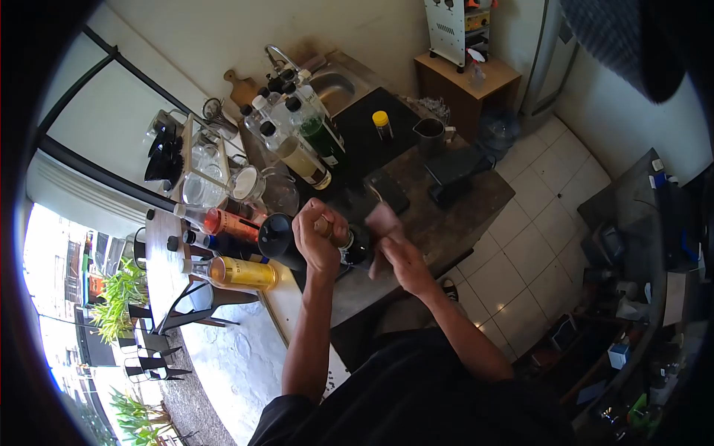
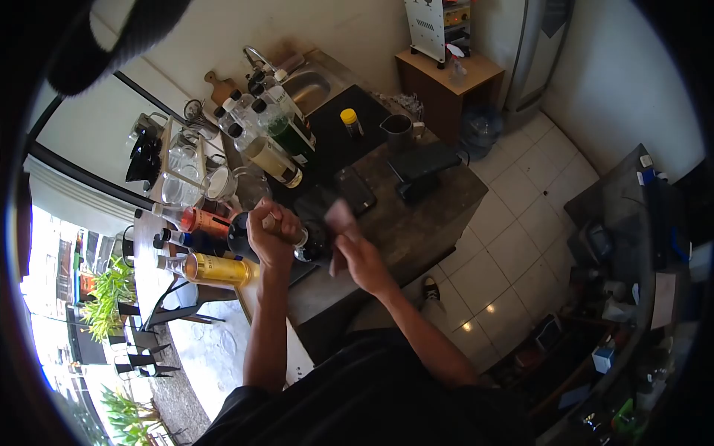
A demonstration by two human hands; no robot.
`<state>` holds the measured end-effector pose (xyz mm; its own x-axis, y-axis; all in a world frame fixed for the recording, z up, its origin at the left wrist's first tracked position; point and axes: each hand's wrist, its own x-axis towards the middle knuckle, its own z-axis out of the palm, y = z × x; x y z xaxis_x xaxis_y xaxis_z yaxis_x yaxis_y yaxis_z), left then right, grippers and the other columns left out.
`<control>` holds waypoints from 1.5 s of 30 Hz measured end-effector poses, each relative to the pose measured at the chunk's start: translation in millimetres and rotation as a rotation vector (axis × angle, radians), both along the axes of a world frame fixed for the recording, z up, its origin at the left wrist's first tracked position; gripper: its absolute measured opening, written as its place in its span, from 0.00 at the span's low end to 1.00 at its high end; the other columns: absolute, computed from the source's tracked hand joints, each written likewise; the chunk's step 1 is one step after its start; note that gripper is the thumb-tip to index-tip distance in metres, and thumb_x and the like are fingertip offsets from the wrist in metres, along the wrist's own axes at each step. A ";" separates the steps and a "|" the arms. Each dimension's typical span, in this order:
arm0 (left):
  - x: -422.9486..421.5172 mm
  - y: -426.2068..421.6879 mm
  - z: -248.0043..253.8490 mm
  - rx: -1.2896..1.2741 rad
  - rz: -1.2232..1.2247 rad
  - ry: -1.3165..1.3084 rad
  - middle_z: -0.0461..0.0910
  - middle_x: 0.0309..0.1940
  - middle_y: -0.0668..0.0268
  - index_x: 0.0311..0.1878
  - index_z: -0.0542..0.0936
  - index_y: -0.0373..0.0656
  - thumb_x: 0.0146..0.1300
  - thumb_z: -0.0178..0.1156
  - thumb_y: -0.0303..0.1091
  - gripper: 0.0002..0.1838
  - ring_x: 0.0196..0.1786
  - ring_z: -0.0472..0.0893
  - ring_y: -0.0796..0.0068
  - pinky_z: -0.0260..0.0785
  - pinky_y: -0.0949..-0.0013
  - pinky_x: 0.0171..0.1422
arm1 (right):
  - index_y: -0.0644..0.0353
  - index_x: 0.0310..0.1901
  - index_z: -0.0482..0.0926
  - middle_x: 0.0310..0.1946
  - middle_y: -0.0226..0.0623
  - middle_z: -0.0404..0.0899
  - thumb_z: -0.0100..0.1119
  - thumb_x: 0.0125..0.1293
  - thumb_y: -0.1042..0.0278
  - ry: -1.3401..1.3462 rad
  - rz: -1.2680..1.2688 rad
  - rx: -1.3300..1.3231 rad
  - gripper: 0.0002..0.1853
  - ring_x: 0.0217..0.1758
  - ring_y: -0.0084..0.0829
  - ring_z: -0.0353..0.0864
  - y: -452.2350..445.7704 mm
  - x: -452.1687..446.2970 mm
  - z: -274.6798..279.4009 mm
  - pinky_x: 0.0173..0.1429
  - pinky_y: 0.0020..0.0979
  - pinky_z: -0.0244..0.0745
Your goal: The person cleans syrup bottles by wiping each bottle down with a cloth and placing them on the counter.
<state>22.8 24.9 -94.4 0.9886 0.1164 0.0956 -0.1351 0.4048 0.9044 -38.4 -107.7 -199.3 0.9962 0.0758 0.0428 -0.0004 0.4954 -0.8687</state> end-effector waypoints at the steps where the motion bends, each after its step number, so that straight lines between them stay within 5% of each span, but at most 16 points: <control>1: 0.3 0.0 2.0 -0.001 -0.059 0.032 0.65 0.13 0.63 0.25 0.65 0.42 0.63 0.46 0.38 0.13 0.17 0.64 0.73 0.57 0.72 0.24 | 0.65 0.48 0.76 0.32 0.34 0.78 0.45 0.78 0.58 0.007 -0.001 -0.001 0.17 0.27 0.23 0.78 6.9 5.4 6.0 0.36 0.26 0.74; 4: 4.9 3.9 0.9 -0.004 -0.199 0.017 0.63 0.13 0.65 0.24 0.64 0.43 0.62 0.46 0.38 0.13 0.17 0.63 0.73 0.57 0.71 0.25 | 0.66 0.49 0.76 0.38 0.40 0.78 0.48 0.76 0.60 -0.544 -0.456 -0.488 0.15 0.27 0.28 0.78 15.9 23.3 22.0 0.36 0.31 0.75; 9: 14.5 9.3 1.8 -0.011 -0.387 -0.041 0.62 0.11 0.65 0.23 0.65 0.43 0.62 0.46 0.38 0.13 0.15 0.62 0.73 0.57 0.70 0.24 | 0.65 0.46 0.76 0.31 0.39 0.80 0.49 0.75 0.57 -0.011 0.105 -0.424 0.17 0.33 0.29 0.78 -1.7 36.5 39.5 0.44 0.31 0.73; 13: 16.0 11.8 -2.8 -0.019 -0.458 -0.095 0.66 0.11 0.61 0.22 0.65 0.40 0.58 0.45 0.35 0.12 0.14 0.63 0.74 0.56 0.72 0.22 | 0.64 0.40 0.77 0.28 0.35 0.79 0.47 0.76 0.53 0.177 0.138 -0.501 0.19 0.35 0.23 0.76 -12.4 43.0 14.9 0.45 0.29 0.72; 16: 17.0 15.1 -9.1 -0.022 -0.489 -0.149 0.68 0.12 0.60 0.22 0.67 0.38 0.59 0.45 0.35 0.13 0.15 0.65 0.74 0.58 0.73 0.23 | 0.60 0.35 0.79 0.21 0.27 0.76 0.45 0.78 0.50 0.120 0.107 -0.204 0.22 0.23 0.16 0.74 -11.4 46.8 -40.8 0.30 0.25 0.72; 18: 14.4 9.5 -10.6 -0.055 -0.490 -0.162 0.70 0.14 0.60 0.23 0.69 0.36 0.60 0.45 0.35 0.13 0.17 0.67 0.73 0.59 0.73 0.24 | 0.64 0.43 0.81 0.30 0.28 0.79 0.48 0.76 0.50 0.205 0.223 -0.208 0.22 0.36 0.18 0.74 -17.7 48.5 -53.6 0.42 0.26 0.71; 20: 9.6 -7.6 -4.2 0.285 -0.018 -0.240 0.73 0.18 0.62 0.27 0.74 0.34 0.64 0.45 0.35 0.16 0.23 0.71 0.75 0.61 0.75 0.29 | 0.63 0.44 0.81 0.30 0.27 0.78 0.48 0.77 0.50 0.176 0.197 -0.218 0.21 0.36 0.18 0.75 -17.2 44.1 -31.9 0.43 0.26 0.71; 23: -13.2 -25.7 10.9 0.613 0.353 -0.105 0.75 0.23 0.64 0.31 0.77 0.35 0.70 0.43 0.40 0.20 0.28 0.72 0.78 0.61 0.76 0.34 | 0.62 0.46 0.79 0.27 0.27 0.78 0.47 0.78 0.53 0.062 0.186 -0.235 0.19 0.32 0.18 0.76 -21.4 32.7 22.6 0.38 0.26 0.73; 25: -20.6 -35.8 8.8 0.514 0.403 -0.133 0.73 0.23 0.66 0.29 0.75 0.37 0.73 0.44 0.42 0.21 0.28 0.69 0.81 0.59 0.76 0.34 | 0.62 0.47 0.77 0.25 0.28 0.78 0.45 0.78 0.56 -0.017 0.210 -0.241 0.17 0.27 0.18 0.77 -18.8 33.6 40.6 0.33 0.27 0.75; 28: -14.1 -31.7 3.1 0.230 0.282 -0.267 0.73 0.23 0.67 0.27 0.73 0.39 0.73 0.45 0.41 0.20 0.27 0.68 0.82 0.59 0.76 0.34 | 0.62 0.48 0.79 0.24 0.28 0.78 0.48 0.77 0.55 -0.223 0.157 -0.392 0.18 0.27 0.18 0.77 -12.7 54.2 49.3 0.33 0.26 0.73; 31: -7.9 -26.9 6.8 0.032 0.171 -0.070 0.69 0.18 0.67 0.22 0.68 0.41 0.70 0.48 0.38 0.19 0.20 0.66 0.81 0.56 0.77 0.25 | 0.63 0.50 0.81 0.26 0.30 0.81 0.52 0.75 0.54 -0.198 0.228 -0.523 0.19 0.28 0.20 0.79 -15.6 78.5 36.2 0.33 0.28 0.73; 34: -0.3 -18.4 2.5 0.035 0.115 -0.099 0.67 0.15 0.67 0.20 0.67 0.41 0.69 0.50 0.36 0.19 0.17 0.64 0.81 0.54 0.77 0.21 | 0.66 0.50 0.79 0.34 0.44 0.84 0.53 0.72 0.53 -0.256 0.245 -0.465 0.21 0.39 0.33 0.83 -16.9 88.6 30.3 0.47 0.35 0.74; 36: -3.9 -9.9 1.3 0.019 0.041 -0.070 0.67 0.15 0.67 0.20 0.66 0.41 0.69 0.50 0.35 0.19 0.17 0.64 0.81 0.54 0.77 0.21 | 0.65 0.52 0.79 0.40 0.47 0.85 0.54 0.72 0.53 -0.183 0.258 -0.841 0.21 0.46 0.36 0.84 -25.3 86.3 29.2 0.52 0.34 0.74; 39: -4.2 -2.3 3.4 0.016 -0.129 -0.117 0.67 0.14 0.66 0.19 0.66 0.40 0.68 0.49 0.32 0.19 0.16 0.63 0.81 0.53 0.77 0.20 | 0.66 0.52 0.78 0.42 0.49 0.85 0.53 0.72 0.54 -0.085 0.252 -0.615 0.21 0.50 0.39 0.84 -24.0 79.5 -35.3 0.55 0.35 0.73; 42: -2.5 5.1 0.5 0.046 -0.349 -0.179 0.66 0.12 0.65 0.20 0.67 0.40 0.67 0.49 0.30 0.16 0.15 0.62 0.81 0.53 0.77 0.20 | 0.66 0.54 0.76 0.48 0.45 0.82 0.53 0.73 0.55 -0.094 0.144 -0.577 0.21 0.49 0.31 0.79 -28.9 65.2 -22.7 0.56 0.31 0.71; 45: -2.1 0.4 7.3 0.047 -0.372 -0.128 0.66 0.12 0.64 0.23 0.67 0.40 0.67 0.50 0.31 0.14 0.15 0.62 0.80 0.53 0.77 0.20 | 0.62 0.54 0.74 0.53 0.44 0.78 0.50 0.74 0.55 -0.090 -0.106 -0.447 0.19 0.54 0.34 0.76 -27.0 50.9 24.9 0.60 0.33 0.68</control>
<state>20.7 25.3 -87.1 0.9423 -0.2545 0.2175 -0.0999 0.4063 0.9082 12.5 -134.7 -174.4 0.9932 0.0041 0.1162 0.1157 0.0653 -0.9911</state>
